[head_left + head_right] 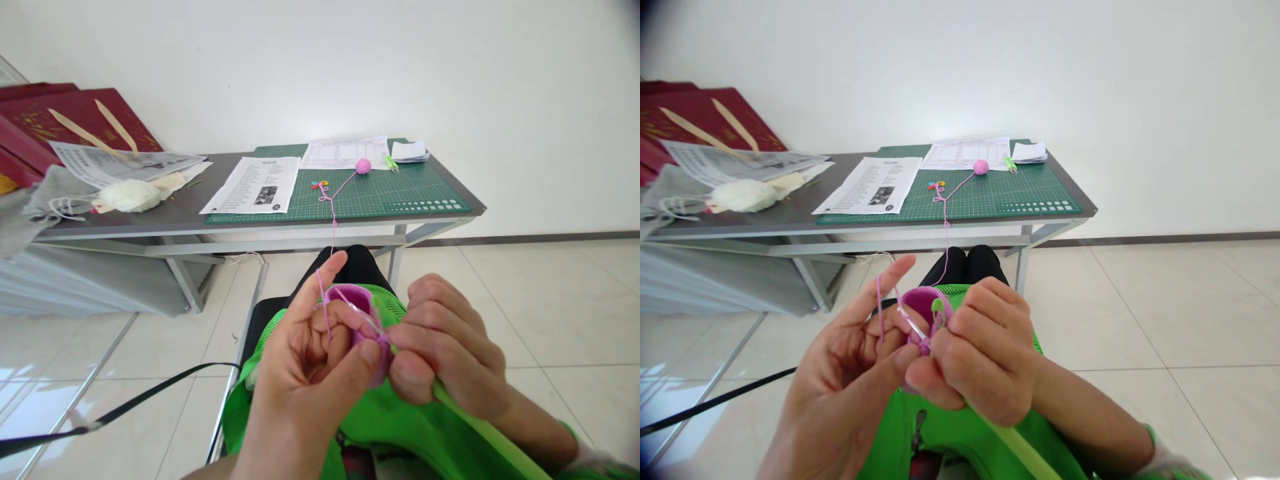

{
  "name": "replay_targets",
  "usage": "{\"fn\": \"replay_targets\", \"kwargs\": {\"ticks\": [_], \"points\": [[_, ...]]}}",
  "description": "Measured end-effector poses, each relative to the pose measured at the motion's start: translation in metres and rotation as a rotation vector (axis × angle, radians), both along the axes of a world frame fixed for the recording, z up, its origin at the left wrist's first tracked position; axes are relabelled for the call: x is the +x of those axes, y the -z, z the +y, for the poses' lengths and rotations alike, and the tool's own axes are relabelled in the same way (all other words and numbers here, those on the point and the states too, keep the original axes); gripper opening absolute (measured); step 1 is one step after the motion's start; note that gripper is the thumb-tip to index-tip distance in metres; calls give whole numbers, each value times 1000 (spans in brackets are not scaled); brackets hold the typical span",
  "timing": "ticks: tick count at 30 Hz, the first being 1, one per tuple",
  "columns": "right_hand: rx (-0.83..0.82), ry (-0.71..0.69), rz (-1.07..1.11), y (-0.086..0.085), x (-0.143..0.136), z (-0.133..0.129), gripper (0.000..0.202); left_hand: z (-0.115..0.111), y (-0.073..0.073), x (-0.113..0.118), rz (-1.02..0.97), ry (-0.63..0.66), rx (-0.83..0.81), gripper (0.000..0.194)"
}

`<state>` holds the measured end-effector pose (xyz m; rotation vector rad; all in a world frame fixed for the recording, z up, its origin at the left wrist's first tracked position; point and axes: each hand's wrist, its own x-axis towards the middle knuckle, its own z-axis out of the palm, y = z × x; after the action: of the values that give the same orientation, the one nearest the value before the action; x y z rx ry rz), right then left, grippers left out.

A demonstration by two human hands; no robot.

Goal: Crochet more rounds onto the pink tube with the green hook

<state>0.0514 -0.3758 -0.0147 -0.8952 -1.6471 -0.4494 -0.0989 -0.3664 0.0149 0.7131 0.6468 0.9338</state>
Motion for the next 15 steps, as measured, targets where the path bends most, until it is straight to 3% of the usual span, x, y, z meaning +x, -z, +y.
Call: {"fn": "replay_targets", "kwargs": {"ticks": [3,7,12,15], "points": [[-53,-76,-126,-10,10,-7,43,5,-4,-8,-81,141,-72,57],[-192,-91,-172,-24,14,-19,53,8,-5,-16,-7,259,-168,65],[-228,74,-95,-34,8,-27,61,8,-4,-18,-4,324,-151,68],[-238,11,-141,-44,14,-28,66,8,-10,-17,50,329,-190,66]]}}
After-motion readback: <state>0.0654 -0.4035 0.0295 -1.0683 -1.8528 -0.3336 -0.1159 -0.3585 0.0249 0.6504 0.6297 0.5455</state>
